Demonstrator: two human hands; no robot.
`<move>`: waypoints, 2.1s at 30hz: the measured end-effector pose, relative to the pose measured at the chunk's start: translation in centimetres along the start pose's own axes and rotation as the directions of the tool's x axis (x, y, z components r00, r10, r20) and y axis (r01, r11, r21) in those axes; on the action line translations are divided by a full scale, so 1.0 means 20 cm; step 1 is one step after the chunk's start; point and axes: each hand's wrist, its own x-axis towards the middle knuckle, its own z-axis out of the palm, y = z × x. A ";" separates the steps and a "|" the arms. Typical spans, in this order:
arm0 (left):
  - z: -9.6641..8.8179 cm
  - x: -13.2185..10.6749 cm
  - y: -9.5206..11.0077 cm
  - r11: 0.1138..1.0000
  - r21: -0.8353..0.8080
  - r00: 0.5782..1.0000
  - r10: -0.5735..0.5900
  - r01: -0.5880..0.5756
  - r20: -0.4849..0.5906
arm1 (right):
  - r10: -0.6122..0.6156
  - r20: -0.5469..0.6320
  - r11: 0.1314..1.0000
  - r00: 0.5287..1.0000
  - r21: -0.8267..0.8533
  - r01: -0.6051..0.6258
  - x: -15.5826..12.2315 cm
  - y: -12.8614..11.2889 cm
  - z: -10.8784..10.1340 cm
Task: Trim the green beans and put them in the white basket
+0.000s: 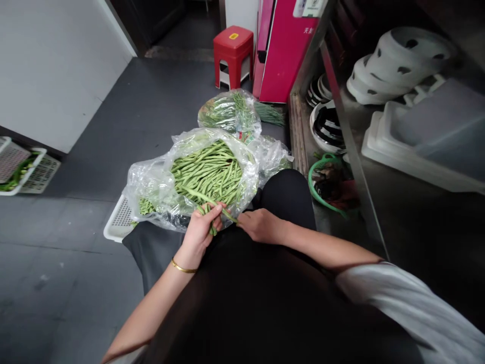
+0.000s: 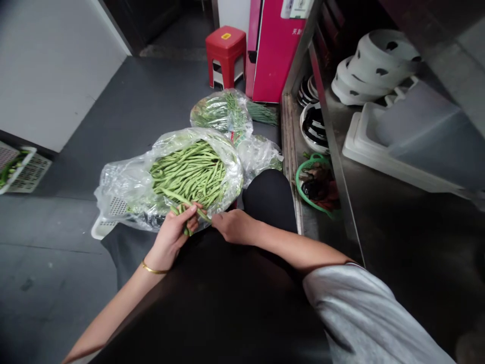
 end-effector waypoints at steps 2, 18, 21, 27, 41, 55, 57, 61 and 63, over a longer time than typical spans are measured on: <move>0.01 -0.01 0.00 0.989 0.144 0.999 0.029 -0.034 0.036 | -0.141 0.247 0.989 0.959 -0.009 0.148 0.02 -0.02 -0.02; -0.05 -0.08 0.05 0.924 0.384 0.994 -0.036 -0.004 0.099 | 0.190 0.307 0.362 0.933 0.861 -0.357 0.29 0.13 -0.11; -0.04 -0.07 0.05 0.937 0.350 0.999 -0.013 0.000 0.034 | 0.259 0.221 0.455 0.940 0.831 -0.320 0.31 0.08 -0.05; -0.04 -0.05 0.01 0.990 0.094 0.994 -0.104 0.105 -0.021 | 0.179 -0.297 0.941 0.938 0.331 -0.075 0.26 0.02 0.01; -0.07 -0.03 0.04 0.971 0.143 0.968 0.212 -0.192 -0.135 | 0.246 0.243 0.372 0.938 0.870 -0.323 0.23 -0.01 0.01; -0.09 -0.05 0.05 0.988 0.145 0.998 0.037 -0.044 0.047 | 0.042 0.348 0.531 0.936 0.786 -0.316 0.21 -0.02 0.00; -0.10 -0.06 0.06 0.996 0.088 0.998 0.001 -0.007 0.063 | 0.101 0.380 0.453 0.919 0.805 -0.382 0.22 0.04 -0.02; -0.09 -0.07 0.07 0.992 0.120 0.986 -0.064 0.046 0.156 | 0.299 0.301 0.120 0.905 0.930 -0.348 0.25 0.14 -0.08; -0.09 -0.05 0.05 0.971 0.233 0.988 -0.078 0.045 0.135 | 0.308 0.159 0.248 0.938 0.938 -0.241 0.25 0.10 -0.12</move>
